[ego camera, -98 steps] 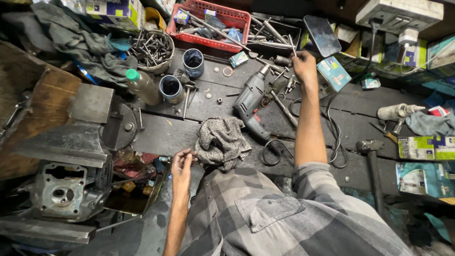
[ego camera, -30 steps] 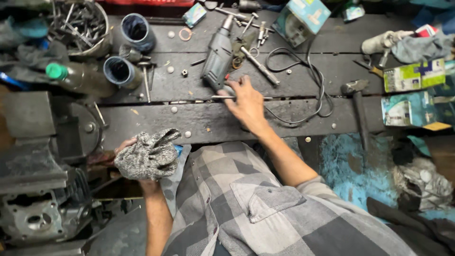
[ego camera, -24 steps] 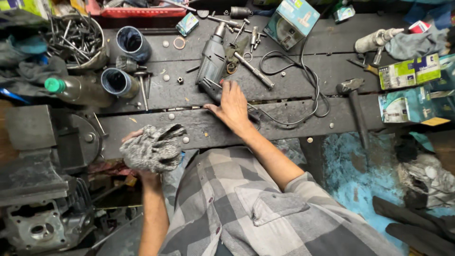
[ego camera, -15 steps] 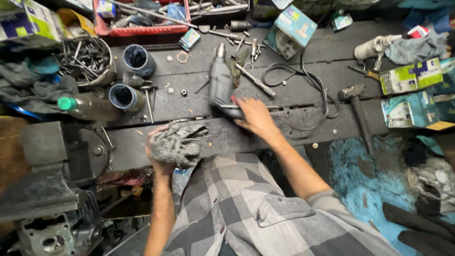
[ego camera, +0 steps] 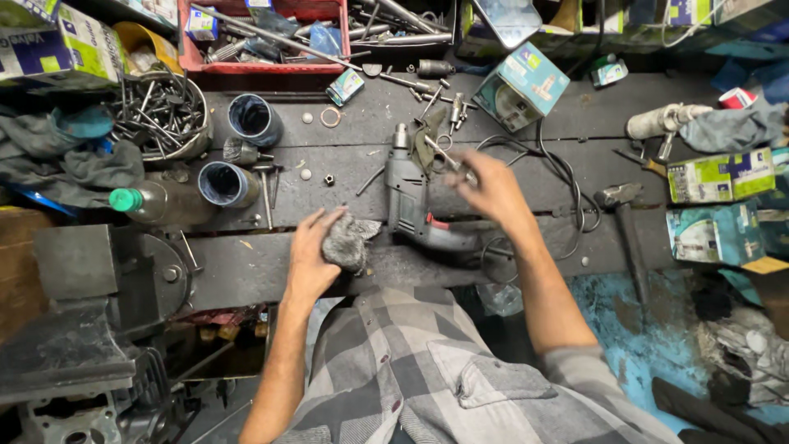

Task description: The person works on a motorcycle engine cylinder head clamped in a bench vise. They handle a long metal tool and a syringe-like applicator, wipe parts with a rag, and use their hands to press and fit components into the cylinder head, then reach below the bench for items while continuing to work on the clamped head.

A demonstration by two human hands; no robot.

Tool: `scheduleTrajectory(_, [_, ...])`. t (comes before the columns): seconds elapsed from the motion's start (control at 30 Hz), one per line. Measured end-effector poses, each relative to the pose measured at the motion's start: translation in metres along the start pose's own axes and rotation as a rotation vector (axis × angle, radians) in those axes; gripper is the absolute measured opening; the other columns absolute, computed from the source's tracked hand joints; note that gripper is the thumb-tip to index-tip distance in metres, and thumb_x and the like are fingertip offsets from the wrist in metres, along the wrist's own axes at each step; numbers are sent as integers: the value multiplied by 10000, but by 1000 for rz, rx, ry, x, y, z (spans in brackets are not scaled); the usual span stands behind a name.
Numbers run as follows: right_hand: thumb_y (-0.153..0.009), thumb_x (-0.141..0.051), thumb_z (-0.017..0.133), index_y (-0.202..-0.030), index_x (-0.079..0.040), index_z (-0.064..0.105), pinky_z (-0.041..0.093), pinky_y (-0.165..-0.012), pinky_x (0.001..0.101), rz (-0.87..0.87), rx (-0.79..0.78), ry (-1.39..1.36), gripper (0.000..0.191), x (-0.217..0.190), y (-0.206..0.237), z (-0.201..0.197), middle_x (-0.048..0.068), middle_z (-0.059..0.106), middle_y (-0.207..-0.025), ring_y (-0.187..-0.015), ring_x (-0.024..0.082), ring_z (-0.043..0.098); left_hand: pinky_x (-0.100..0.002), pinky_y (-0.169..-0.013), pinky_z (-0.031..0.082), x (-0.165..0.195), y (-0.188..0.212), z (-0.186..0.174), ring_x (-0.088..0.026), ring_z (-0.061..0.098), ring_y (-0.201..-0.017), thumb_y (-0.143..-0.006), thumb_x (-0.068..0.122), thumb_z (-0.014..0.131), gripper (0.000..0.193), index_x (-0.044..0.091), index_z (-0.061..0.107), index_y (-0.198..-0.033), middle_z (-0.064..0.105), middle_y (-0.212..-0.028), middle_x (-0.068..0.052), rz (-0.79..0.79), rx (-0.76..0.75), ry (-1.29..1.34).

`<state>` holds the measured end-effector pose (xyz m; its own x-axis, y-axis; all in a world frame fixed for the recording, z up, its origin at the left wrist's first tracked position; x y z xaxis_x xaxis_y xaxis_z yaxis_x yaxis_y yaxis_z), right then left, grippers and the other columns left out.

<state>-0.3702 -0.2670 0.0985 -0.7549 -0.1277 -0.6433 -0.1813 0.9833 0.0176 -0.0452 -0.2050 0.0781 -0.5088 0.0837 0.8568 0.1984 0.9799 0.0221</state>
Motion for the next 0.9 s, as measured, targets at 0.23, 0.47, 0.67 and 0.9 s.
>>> scheduleTrajectory(0.23, [-940, -106, 735, -1416, -86, 623, 550, -830, 462, -94, 317, 239, 490, 11, -147, -31, 123, 651, -1309, -995, 385, 693, -595, -1227, 127, 18, -17, 34, -473, 104, -1514, -504, -79, 618, 844, 64, 590, -1336, 308, -1615, -250, 187, -139, -165])
scheduleTrajectory(0.47, [-882, -96, 715, -1267, -89, 682, 522, -764, 558, 17, 151, 622, 386, 26, -211, -12, 173, 622, -1270, -910, 449, 678, -619, -1280, 137, 18, -10, -5, -381, 372, -1486, -646, -57, 564, 473, 104, 603, -1090, 624, -1380, -130, 317, 258, 129])
scheduleTrajectory(0.67, [-869, -142, 794, -1121, -59, 737, 527, -742, 502, -245, 191, 643, 272, -29, -185, -36, 218, 636, -1118, -857, 419, 677, -528, -1188, 432, 24, 17, -29, -319, 624, -1262, -772, -106, 589, 285, 76, 576, -992, 726, -1161, -82, 339, 527, 189])
scheduleTrajectory(0.9, [-949, -194, 796, -985, -59, 760, 494, -699, 451, -313, 199, 470, 144, -106, -99, -71, 118, 690, -909, -791, 335, 661, -470, -1095, 524, 66, 51, -33, -307, 692, -1141, -780, -130, 620, 281, 61, 620, -986, 743, -1084, -80, 497, 405, 217])
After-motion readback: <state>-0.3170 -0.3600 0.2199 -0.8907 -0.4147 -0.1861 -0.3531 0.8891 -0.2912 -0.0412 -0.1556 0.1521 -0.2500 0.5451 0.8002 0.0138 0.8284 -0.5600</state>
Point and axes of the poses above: each hand's wrist, its own y-axis away from the middle knuckle, its own z-axis out of the palm, x = y × z, the point moved 8 cm from there along -y, towards the middle knuckle
